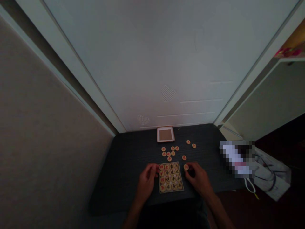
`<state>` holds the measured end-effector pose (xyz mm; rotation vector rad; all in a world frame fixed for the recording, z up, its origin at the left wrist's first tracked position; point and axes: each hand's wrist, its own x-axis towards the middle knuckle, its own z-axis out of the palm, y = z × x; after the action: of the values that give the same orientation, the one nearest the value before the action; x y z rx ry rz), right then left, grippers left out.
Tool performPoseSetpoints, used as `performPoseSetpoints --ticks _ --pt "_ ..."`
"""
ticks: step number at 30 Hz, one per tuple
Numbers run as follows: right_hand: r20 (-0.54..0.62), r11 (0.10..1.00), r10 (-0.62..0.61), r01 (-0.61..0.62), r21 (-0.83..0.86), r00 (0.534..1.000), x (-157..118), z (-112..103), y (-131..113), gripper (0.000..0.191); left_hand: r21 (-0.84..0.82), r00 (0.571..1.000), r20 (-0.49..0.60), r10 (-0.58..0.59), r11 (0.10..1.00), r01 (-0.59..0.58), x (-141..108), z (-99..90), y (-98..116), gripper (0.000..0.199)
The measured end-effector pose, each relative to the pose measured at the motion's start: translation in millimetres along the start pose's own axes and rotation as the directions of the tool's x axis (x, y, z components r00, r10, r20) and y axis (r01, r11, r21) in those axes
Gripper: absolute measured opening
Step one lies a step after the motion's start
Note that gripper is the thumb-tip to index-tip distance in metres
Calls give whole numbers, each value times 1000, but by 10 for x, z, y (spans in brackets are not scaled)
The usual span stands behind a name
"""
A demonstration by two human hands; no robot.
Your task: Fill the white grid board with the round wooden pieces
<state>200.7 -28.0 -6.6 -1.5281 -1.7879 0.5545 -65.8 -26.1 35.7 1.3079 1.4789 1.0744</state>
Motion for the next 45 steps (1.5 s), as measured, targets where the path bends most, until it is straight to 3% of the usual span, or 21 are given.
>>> performPoseSetpoints --ticks 7,12,17,22,29,45 --pt "36 980 -136 129 152 990 -35 -60 -479 25 -131 973 225 -53 988 84 -91 244 206 37" --pt "39 953 -228 214 215 973 -24 -2 -695 26 -186 964 266 -5 981 56 -102 361 239 32" --pt "57 932 -279 256 256 959 -48 75 -705 32 -187 959 280 -51 977 106 -88 358 233 33" --pt "78 945 -230 204 257 970 -65 93 -695 28 -148 955 277 -110 977 155 -90 299 299 31" --pt "66 949 -198 174 263 978 -66 91 -700 23 -45 955 283 -88 993 105 -75 270 310 34" --pt "75 940 -187 156 304 980 -85 119 -655 25 -65 944 323 -60 994 85 -102 215 379 31"
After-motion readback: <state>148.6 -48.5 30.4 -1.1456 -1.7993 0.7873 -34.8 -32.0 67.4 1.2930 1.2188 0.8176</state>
